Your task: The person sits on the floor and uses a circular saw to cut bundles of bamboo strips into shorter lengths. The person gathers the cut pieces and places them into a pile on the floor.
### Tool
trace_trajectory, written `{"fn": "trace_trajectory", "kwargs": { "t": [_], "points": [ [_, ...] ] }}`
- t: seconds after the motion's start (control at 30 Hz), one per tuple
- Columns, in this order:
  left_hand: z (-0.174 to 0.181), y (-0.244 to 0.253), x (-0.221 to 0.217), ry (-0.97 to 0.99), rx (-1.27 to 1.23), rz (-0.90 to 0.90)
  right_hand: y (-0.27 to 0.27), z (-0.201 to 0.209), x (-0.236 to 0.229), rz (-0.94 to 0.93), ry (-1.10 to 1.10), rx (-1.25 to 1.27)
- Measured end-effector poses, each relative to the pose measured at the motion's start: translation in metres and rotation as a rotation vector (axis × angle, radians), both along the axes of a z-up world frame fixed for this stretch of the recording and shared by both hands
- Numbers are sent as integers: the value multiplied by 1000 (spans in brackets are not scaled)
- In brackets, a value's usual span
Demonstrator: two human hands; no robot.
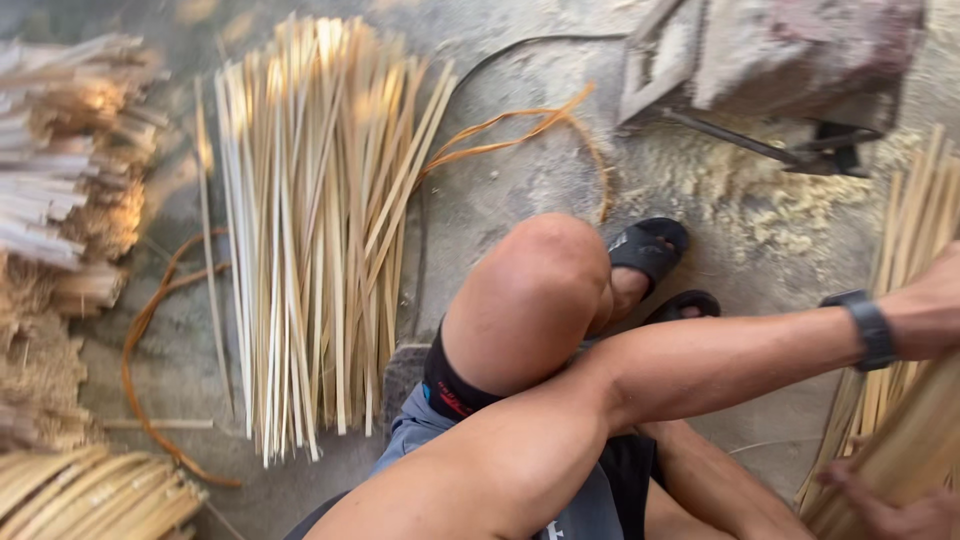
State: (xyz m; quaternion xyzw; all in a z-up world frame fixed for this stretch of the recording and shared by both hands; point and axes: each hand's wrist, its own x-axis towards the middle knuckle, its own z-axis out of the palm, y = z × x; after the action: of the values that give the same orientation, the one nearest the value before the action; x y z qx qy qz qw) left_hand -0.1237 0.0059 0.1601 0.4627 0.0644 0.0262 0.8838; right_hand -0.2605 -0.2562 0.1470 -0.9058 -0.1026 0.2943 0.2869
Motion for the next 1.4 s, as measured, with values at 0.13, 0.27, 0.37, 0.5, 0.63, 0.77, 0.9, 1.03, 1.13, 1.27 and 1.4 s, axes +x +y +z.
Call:
{"fn": "trace_trajectory", "kwargs": {
  "t": [0.13,0.27,0.37,0.5,0.63,0.77,0.9,1.03,1.13,1.27,1.4],
  "points": [
    [-59,30,-12,165,-16,-5,74,-42,-23,13,85,224],
    [-93,72,-21,443,22,-92,122,-78,-22,-190,41,374],
    [-113,97,-12,400,27,-171,163,-97,13,-229,-121,299],
    [-146,119,-3,429,-137,-267,208,-93,52,-219,-32,226],
    [-166,128,2,551,-138,-216,237,-95,63,-240,-160,46],
    [-152,132,29,588,-140,-145,250,-77,79,-373,-28,-8],
    [-161,140,42,620,-50,-236,255,-79,96,-337,75,-72],
    [-176,153,41,549,-259,-356,233,-97,108,-305,91,332],
    [-182,149,41,469,-372,-267,230,-118,113,-313,218,406],
    [-183,152,44,523,-378,-307,241,-108,117,-339,128,186],
    [-179,147,52,505,-298,-352,234,-76,126,-328,157,28]
  ]
}}
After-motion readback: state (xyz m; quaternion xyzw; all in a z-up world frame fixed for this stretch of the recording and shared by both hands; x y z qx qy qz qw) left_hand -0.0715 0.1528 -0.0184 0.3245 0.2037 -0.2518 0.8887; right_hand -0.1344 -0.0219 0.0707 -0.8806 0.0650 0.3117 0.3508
